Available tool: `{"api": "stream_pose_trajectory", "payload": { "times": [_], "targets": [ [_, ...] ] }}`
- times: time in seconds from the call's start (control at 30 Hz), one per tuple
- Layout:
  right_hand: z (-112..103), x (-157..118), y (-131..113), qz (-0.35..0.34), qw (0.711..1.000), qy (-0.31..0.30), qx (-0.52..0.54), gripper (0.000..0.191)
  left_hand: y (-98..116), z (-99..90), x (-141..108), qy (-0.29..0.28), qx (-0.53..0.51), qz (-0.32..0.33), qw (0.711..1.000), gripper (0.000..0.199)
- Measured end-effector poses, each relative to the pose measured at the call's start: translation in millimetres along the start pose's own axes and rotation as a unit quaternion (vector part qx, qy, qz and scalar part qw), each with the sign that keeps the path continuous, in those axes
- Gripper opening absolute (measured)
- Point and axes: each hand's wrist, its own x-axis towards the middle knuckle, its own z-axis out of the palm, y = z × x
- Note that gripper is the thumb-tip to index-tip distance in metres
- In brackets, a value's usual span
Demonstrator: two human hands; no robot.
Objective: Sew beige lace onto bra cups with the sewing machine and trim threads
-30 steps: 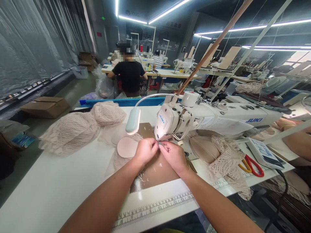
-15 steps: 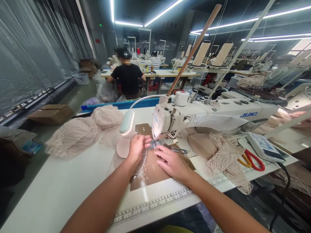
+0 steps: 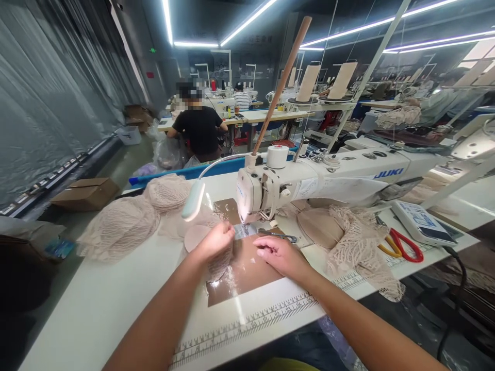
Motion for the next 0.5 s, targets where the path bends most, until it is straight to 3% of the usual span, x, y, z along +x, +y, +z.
{"api": "stream_pose_trajectory", "payload": {
  "times": [0.1, 0.2, 0.3, 0.33, 0.4, 0.5],
  "targets": [
    [2, 0, 2, 0.086, 0.988, -0.014, 0.124, 0.035, 15, 9.1, -16, -0.179, 0.071, -0.013, 0.981, 0.009],
    [6, 3, 4, 0.128, 0.972, -0.023, 0.194, 0.042, 33, 37.4, -42, -0.323, 0.143, 0.008, 0.935, 0.016],
    [11, 6, 4, 0.124, 0.981, -0.023, 0.146, 0.037, 44, 69.4, -67, -0.474, 0.311, 0.11, 0.816, 0.022],
    [11, 6, 3, 0.117, 0.985, -0.019, 0.123, 0.033, 46, 76.0, -73, -0.498, 0.342, 0.127, 0.786, 0.022],
    [10, 3, 1, 0.1, 0.991, -0.006, 0.091, 0.023, 51, 79.0, -80, -0.494, 0.374, 0.145, 0.771, 0.018],
    [3, -12, -4, 0.022, 0.999, -0.025, 0.002, 0.022, 62, 62.5, -75, -0.378, 0.389, 0.177, 0.821, 0.015]
  ]
}}
